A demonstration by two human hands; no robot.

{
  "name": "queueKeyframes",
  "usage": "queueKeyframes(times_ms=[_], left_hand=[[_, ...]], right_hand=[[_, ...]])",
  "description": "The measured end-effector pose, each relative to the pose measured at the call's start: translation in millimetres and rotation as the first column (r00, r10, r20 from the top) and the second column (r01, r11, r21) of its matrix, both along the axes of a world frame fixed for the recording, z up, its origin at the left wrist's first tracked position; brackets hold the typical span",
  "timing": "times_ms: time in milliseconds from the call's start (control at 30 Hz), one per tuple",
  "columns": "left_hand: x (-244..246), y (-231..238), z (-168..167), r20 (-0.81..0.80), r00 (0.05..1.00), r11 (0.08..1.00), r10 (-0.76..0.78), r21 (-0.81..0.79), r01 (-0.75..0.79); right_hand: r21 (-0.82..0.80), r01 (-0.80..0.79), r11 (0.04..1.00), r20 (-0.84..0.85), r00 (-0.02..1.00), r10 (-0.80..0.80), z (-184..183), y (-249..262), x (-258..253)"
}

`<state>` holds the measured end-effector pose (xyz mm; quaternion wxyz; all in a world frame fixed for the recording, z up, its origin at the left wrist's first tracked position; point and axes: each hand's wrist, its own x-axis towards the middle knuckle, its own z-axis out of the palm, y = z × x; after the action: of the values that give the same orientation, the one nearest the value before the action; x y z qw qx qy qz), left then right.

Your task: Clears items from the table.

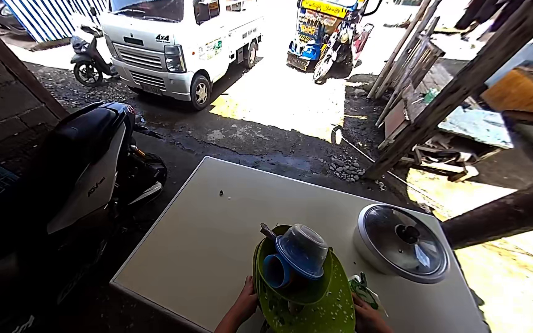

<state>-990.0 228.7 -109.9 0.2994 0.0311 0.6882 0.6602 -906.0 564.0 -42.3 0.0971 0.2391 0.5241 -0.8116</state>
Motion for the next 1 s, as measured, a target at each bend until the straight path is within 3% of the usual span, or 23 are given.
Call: queueKeyframes(times_ms=[167,300,400,467,567,733,867,1000], left_hand=[[-10.0,-14.9,6.3,0.203,0.958,0.978,-0.202,0.101,0.184],[-53.3,-44.1,-2.8,0.295,0.915,0.959,-0.275,0.147,0.241],[-111.5,-56.8,7.4,0.175,0.984,0.980,-0.025,-0.189,0.059],[-163.8,-58.6,9.3,-0.018,0.997,0.891,0.072,-0.449,-0.073],[-236.5,-57.8,14.0,-0.256,0.966,0.722,0.026,-0.664,-0.195],[-321.5,-47.4,8.2,-0.346,0.909,0.516,-0.233,-0.836,-0.186],[-351.9,-49.8,-5.3,-0.201,0.918,0.363,-0.343,-0.929,-0.068],[-348.9,-41.8,-0.5,-0.269,0.903,0.351,-0.335,-0.925,-0.146]], right_hand=[[0.057,0.036,0.998,0.107,0.993,-0.042,10.3,-4.9,-0.4],[0.050,0.086,0.995,0.125,0.988,-0.091,13.1,-8.2,1.8],[0.043,0.135,0.990,0.126,0.982,-0.140,14.9,-11.6,5.2],[0.054,0.150,0.987,0.161,0.974,-0.157,15.8,-11.5,9.1],[0.094,0.130,0.987,0.226,0.963,-0.148,14.6,-7.8,20.5],[0.201,0.027,0.979,0.348,0.933,-0.098,11.5,6.8,65.4],[0.228,0.071,0.971,0.460,0.871,-0.172,17.1,8.4,106.5],[0.234,0.187,0.954,0.548,0.785,-0.289,22.9,7.6,132.2]])
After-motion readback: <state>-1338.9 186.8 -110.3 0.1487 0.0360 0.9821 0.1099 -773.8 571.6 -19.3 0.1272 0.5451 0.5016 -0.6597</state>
